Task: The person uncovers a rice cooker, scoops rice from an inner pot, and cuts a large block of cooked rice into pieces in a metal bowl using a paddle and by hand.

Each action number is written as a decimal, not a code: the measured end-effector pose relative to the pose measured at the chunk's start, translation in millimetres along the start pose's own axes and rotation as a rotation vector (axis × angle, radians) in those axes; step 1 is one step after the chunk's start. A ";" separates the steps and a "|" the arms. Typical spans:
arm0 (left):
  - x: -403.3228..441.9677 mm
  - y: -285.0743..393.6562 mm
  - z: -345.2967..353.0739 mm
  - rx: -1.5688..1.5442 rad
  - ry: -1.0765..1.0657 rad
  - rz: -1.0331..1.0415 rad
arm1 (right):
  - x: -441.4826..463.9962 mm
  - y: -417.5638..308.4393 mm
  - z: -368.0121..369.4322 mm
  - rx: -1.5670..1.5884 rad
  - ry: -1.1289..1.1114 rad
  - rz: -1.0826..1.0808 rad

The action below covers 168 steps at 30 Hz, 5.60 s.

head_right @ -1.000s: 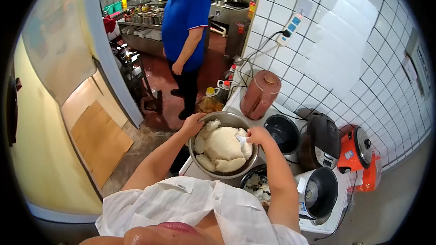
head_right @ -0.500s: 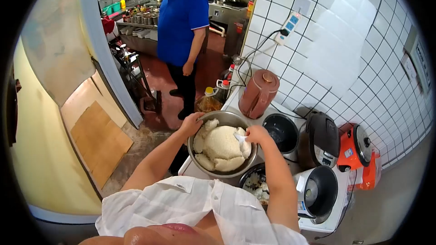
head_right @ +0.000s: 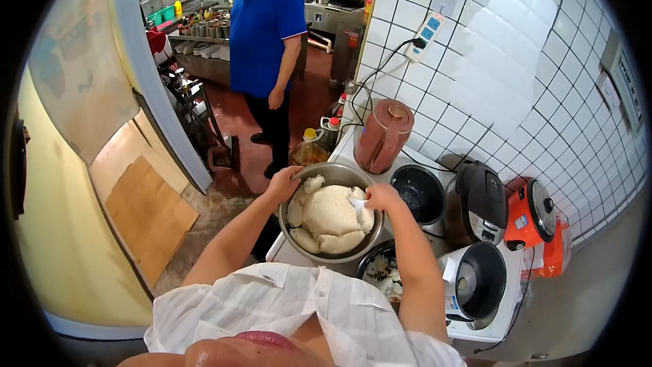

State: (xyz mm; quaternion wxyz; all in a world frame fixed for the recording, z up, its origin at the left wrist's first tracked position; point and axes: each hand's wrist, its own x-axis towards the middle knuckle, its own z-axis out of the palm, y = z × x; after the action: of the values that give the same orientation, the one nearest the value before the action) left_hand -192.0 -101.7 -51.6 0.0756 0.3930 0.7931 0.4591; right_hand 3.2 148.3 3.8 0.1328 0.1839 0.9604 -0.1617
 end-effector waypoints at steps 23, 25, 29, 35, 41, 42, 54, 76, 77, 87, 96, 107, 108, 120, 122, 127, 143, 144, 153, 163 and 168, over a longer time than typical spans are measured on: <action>-0.3 5.9 -0.9 0.024 0.025 -0.029 | -3.0 -2.1 -1.5 0.020 0.031 0.000; -0.2 4.1 -0.4 -0.030 0.022 -0.030 | -4.3 5.8 4.0 0.050 0.026 -0.025; 0.6 0.9 -1.0 -0.020 0.010 0.005 | 6.8 6.1 3.4 0.018 0.057 -0.060; 2.1 -6.2 3.3 0.029 0.024 0.003 | 1.8 0.5 -3.9 0.059 -0.009 -0.010; -2.2 5.8 -4.6 -0.004 -0.007 -0.022 | -8.2 -4.6 -5.0 0.097 0.016 -0.018; -2.3 6.4 -5.4 -0.037 -0.014 -0.037 | -6.6 -4.1 -4.6 0.088 0.006 -0.014; 0.3 2.2 -3.0 -0.041 0.008 -0.004 | -5.4 -5.7 -5.9 0.058 0.014 -0.005; -2.6 9.9 -8.1 -0.010 -0.004 -0.022 | -8.0 -17.1 -10.6 -0.107 0.001 -0.084; -3.4 8.8 -7.0 0.007 0.001 -0.017 | -7.4 -16.4 -8.7 -0.152 0.027 -0.133; -1.3 9.1 -7.6 -0.018 -0.006 -0.025 | -16.0 -35.1 -21.9 -0.286 0.031 -0.117; -1.2 7.1 -6.3 -0.006 -0.008 -0.011 | -33.8 -37.4 -58.4 -0.303 0.037 -0.151; 1.7 12.0 -6.0 0.058 -0.042 -0.119 | -1.4 -35.9 -107.2 -0.109 -0.177 -0.289; 2.4 2.8 -0.9 0.084 -0.014 -0.055 | 1.1 -43.4 -110.7 -0.149 -0.189 -0.341; 6.2 -8.3 4.9 0.021 0.017 -0.048 | 67.0 -74.7 -71.5 -0.408 -0.338 -0.396; 5.8 -12.1 5.4 0.005 -0.006 -0.077 | 60.9 -69.1 -66.3 -0.368 -0.265 -0.398; 5.2 -9.3 6.3 0.000 0.028 -0.037 | 45.4 -73.1 -38.2 -0.384 -0.086 -0.391; -7.1 -3.3 -6.3 0.070 0.013 -0.115 | 79.9 -91.6 -30.1 -0.634 -0.178 -0.390; -7.8 -1.3 -6.3 0.065 0.021 -0.125 | 58.5 -101.1 -49.0 -0.568 -0.129 -0.365; -11.9 2.4 -2.7 0.039 0.067 -0.118 | 24.1 -122.6 -108.3 -0.444 -0.245 -0.553; -11.6 -5.9 2.2 0.025 0.122 -0.045 | 20.4 -167.9 -56.5 -0.693 -0.085 -0.578; -13.5 -2.9 4.2 -0.022 0.140 -0.065 | 26.1 -151.9 -39.0 -0.612 -0.047 -0.585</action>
State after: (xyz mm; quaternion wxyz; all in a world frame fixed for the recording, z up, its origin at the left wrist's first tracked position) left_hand -182.4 -109.0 -59.5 0.0392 0.3332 0.8037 0.4914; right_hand -88.1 36.7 71.0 0.1517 -0.1483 0.9725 0.0960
